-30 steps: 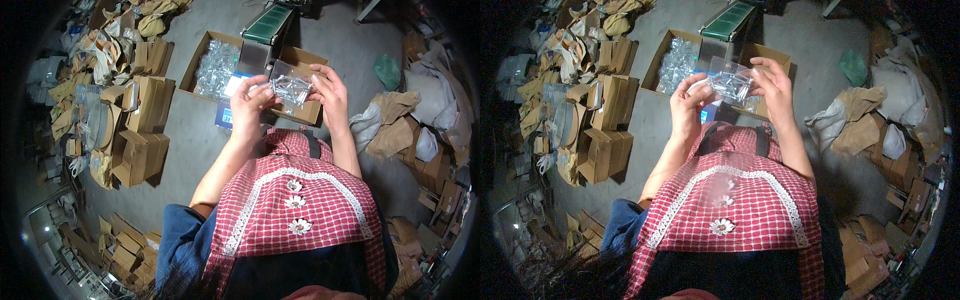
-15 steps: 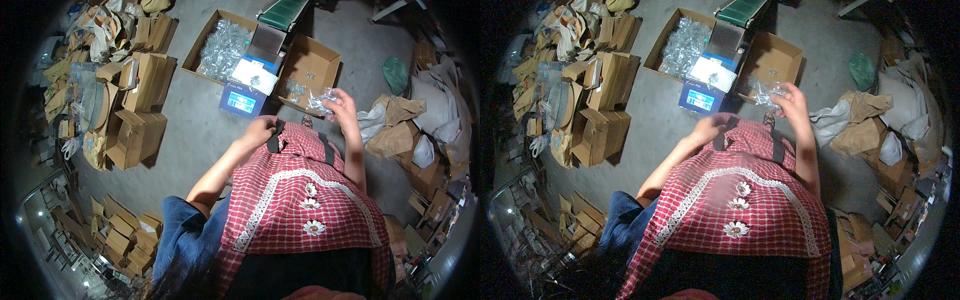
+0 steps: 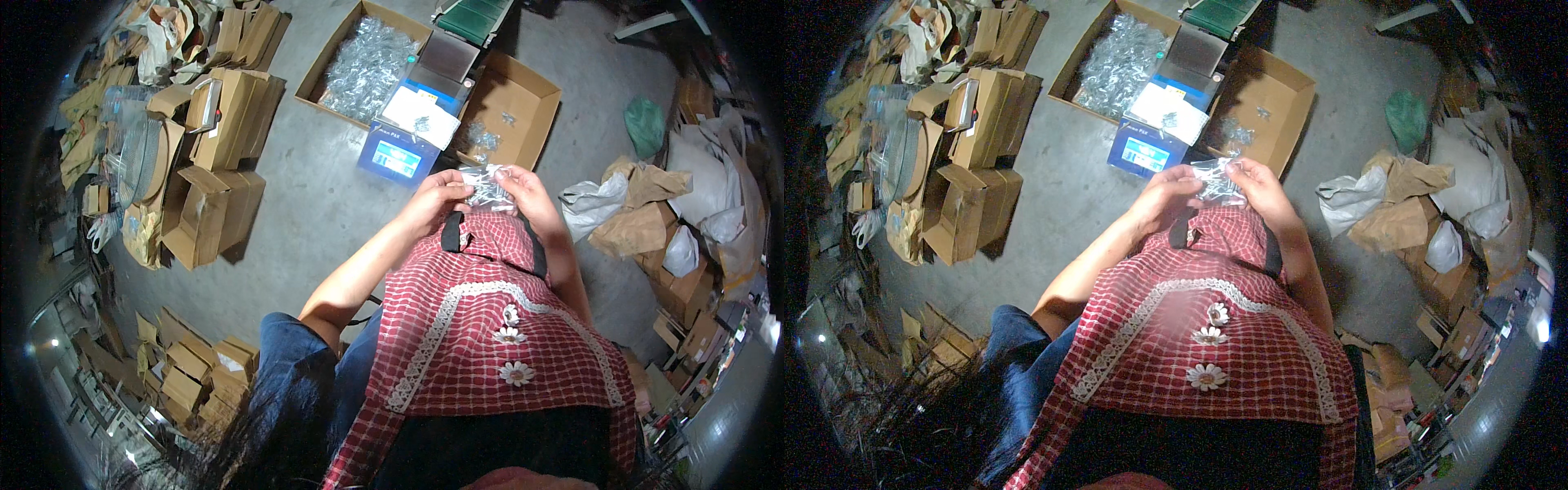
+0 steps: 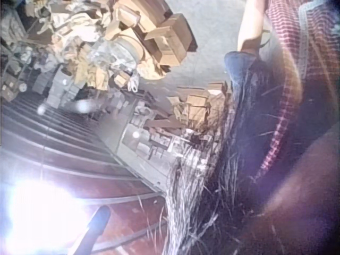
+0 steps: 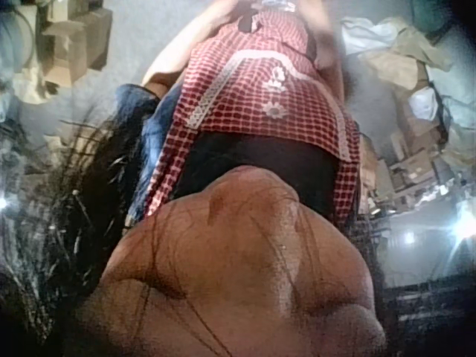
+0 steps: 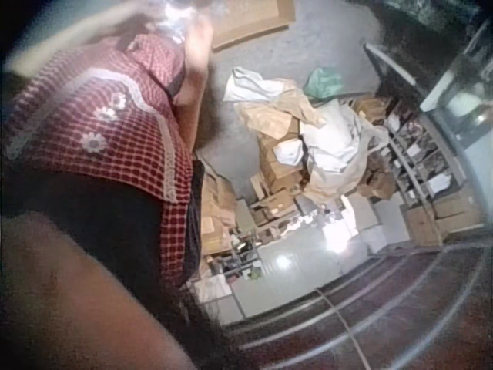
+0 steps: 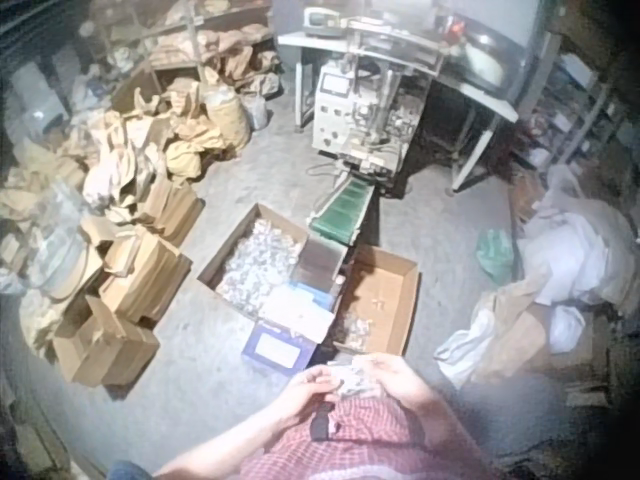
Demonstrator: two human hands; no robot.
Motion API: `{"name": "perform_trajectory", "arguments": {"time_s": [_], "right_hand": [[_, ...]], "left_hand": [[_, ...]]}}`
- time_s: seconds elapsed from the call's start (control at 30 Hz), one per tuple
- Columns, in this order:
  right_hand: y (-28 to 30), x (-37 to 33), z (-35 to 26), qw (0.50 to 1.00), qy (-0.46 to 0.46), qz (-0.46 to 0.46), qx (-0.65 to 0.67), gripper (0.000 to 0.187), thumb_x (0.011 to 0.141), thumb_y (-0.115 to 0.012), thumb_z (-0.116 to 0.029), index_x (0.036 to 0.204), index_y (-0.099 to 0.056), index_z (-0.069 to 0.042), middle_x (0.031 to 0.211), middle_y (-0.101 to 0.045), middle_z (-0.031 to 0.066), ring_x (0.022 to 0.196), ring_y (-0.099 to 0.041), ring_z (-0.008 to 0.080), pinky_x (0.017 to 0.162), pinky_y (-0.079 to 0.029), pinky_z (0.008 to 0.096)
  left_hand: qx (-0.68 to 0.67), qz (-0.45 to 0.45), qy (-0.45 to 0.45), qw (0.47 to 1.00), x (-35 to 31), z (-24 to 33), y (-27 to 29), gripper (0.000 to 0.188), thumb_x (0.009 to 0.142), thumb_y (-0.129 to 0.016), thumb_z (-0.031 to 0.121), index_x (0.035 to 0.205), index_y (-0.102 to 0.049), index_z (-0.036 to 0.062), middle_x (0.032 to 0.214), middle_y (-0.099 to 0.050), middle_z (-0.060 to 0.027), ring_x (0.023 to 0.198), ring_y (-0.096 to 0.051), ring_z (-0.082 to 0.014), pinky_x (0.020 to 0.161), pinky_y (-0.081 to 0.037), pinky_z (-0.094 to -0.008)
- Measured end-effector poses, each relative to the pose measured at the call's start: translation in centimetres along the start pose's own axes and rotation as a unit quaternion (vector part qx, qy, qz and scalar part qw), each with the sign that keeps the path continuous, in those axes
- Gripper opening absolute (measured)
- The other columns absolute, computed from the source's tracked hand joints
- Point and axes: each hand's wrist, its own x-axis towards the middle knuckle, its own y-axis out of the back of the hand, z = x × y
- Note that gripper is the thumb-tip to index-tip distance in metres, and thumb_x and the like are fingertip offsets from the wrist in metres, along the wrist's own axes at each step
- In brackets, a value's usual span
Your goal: The person handles small plastic bags containing metal screws, checks the contents, and uses a machine control panel to manage a packaging process.
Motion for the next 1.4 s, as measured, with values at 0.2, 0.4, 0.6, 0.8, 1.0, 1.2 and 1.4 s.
{"name": "perform_trajectory", "arguments": {"time_s": [0.2,0.4,0.6,0.8,1.0,1.2,1.4], "right_hand": [[-0.3,0.6,1.6,0.990,-0.052,-0.051,-0.118,0.034,0.099,-0.060,-0.035,0.112,-0.061,-0.004,0.077,-0.062,0.0002,0.058,-0.054,0.0080,0.052,-0.044,0.0198],[-0.9,-0.1,0.9,0.989,-0.070,-0.093,-0.088,0.034,0.097,-0.065,-0.031,0.117,-0.059,-0.004,0.086,-0.064,0.0003,0.070,-0.058,0.0073,0.059,-0.045,0.0201],[-1.2,-0.3,1.4,0.992,-0.049,-0.100,0.055,0.038,0.092,-0.070,-0.015,0.122,-0.055,0.000,0.093,-0.069,0.0062,0.081,-0.065,0.0111,0.066,-0.049,0.0222],[0.5,-0.1,4.5,0.992,-0.087,-0.093,0.018,0.042,0.085,-0.068,0.000,0.124,-0.052,0.006,0.094,-0.069,0.0095,0.085,-0.068,0.0159,0.074,-0.052,0.0265],[0.6,-0.5,5.9,0.990,-0.100,-0.104,0.006,0.037,0.086,-0.068,-0.005,0.121,-0.056,0.002,0.090,-0.069,0.0065,0.078,-0.066,0.0133,0.069,-0.051,0.0241],[-0.5,-1.4,3.8,0.984,-0.132,-0.094,-0.075,0.030,0.096,-0.064,-0.028,0.114,-0.061,-0.004,0.090,-0.069,0.0044,0.075,-0.063,0.0107,0.064,-0.050,0.0229],[-0.8,-1.4,3.7,0.992,-0.101,-0.026,-0.071,0.035,0.098,-0.062,-0.034,0.115,-0.061,-0.003,0.092,-0.068,0.0050,0.077,-0.063,0.0106,0.065,-0.052,0.0240]], "left_hand": [[0.032,0.086,-0.040,0.995,0.4,-2.3,2.0,0.016,0.089,-0.065,0.004,0.103,-0.058,0.0002,0.090,-0.064,-0.0073,0.077,-0.062,-0.0161,0.070,-0.050,-0.0279],[0.020,0.081,-0.027,0.996,-1.2,-2.2,1.8,0.013,0.090,-0.064,0.004,0.101,-0.060,0.0002,0.090,-0.066,-0.0081,0.075,-0.062,-0.0148,0.068,-0.050,-0.0264],[0.030,0.086,-0.026,0.995,-1.4,-2.5,1.7,0.011,0.091,-0.062,0.004,0.101,-0.060,0.0005,0.089,-0.067,-0.0075,0.072,-0.062,-0.0139,0.064,-0.051,-0.0251],[0.051,0.088,0.031,0.994,-1.1,-4.3,2.6,0.015,0.091,-0.059,0.002,0.106,-0.060,-0.0013,0.091,-0.067,-0.0077,0.071,-0.062,-0.0141,0.063,-0.052,-0.0255],[0.164,0.062,0.048,0.983,-1.8,-3.8,2.0,0.030,0.087,-0.059,0.001,0.117,-0.058,-0.0038,0.098,-0.067,-0.0097,0.080,-0.065,-0.0161,0.068,-0.053,-0.0264],[0.124,0.076,0.035,0.989,-1.5,-4.3,2.5,0.036,0.083,-0.055,-0.001,0.119,-0.057,-0.0044,0.098,-0.067,-0.0118,0.082,-0.065,-0.0175,0.070,-0.053,-0.0266],[0.126,0.061,0.050,0.989,-0.6,-4.9,4.0,0.039,0.080,-0.051,-0.003,0.119,-0.056,-0.0042,0.095,-0.066,-0.0111,0.075,-0.063,-0.0180,0.064,-0.051,-0.0269]]}}
